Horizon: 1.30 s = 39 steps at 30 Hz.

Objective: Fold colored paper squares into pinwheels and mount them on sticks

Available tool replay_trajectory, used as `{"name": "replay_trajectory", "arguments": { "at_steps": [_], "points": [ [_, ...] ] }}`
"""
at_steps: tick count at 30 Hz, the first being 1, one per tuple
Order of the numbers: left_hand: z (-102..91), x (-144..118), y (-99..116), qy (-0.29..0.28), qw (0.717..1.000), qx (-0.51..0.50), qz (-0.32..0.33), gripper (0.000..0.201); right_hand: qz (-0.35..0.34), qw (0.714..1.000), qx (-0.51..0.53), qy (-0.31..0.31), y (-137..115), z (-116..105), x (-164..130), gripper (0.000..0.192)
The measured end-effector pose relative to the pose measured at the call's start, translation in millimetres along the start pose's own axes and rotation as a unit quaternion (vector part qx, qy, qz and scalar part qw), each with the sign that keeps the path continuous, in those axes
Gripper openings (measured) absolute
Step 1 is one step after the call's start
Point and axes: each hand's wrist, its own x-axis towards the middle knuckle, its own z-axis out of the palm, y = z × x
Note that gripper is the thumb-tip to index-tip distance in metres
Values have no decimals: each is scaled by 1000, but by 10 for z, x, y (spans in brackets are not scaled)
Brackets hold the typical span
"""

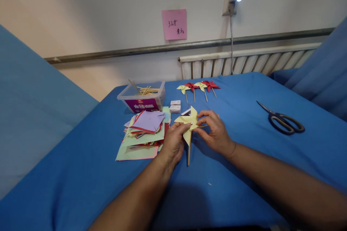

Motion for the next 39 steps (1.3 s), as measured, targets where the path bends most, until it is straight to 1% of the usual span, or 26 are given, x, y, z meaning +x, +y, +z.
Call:
{"name": "replay_trajectory", "arguments": {
  "at_steps": [7, 13, 15, 18, 22, 25, 27, 28, 31, 33, 34, 36, 39],
  "points": [
    [-4, 1, 46, 5, 1000, 7, 19, 24, 16, 1000, 20, -9, 0, -14, 2, 16],
    [4, -4, -16, -10, 1000, -12, -6, 24, 12, 1000, 28, -10, 0, -2, -3, 15],
    [7, -5, -16, -6, 1000, -13, -5, 24, 18, 999, 45, -9, -1, 7, -3, 13],
    [11, -8, 16, 13, 1000, -8, 21, 23, 47, 996, 82, -7, -4, 20, 3, 12],
    [21, -16, 38, 26, 997, 24, 62, 24, 101, 990, 103, 2, -20, 33, 22, 10],
    [24, -19, 9, 31, 997, 32, 56, 23, 140, 981, 134, 14, -25, 49, 33, 8],
    [19, -12, -16, 26, 999, 23, 42, 23, 176, 969, 174, 10, -13, 69, 33, 11],
    [14, -5, -26, 22, 999, 18, 36, 22, 202, 958, 204, 5, -3, 81, 29, 14],
    [2, 18, -40, 12, 1000, 6, 25, 21, 286, 905, 313, -13, 32, 120, 14, 23],
    [-1, 28, -38, 9, 1000, 2, 22, 21, 323, 869, 373, -21, 48, 136, 7, 26],
    [-1, 30, -35, 9, 1000, 0, 22, 21, 333, 856, 394, -26, 53, 140, 6, 26],
    [-1, 32, -29, 6, 1000, -1, 25, 19, 338, 847, 409, -42, 60, 140, 6, 26],
    [-1, 33, -27, 3, 999, 14, 31, 18, 325, 861, 388, -54, 68, 136, 9, 26]
  ]
}}
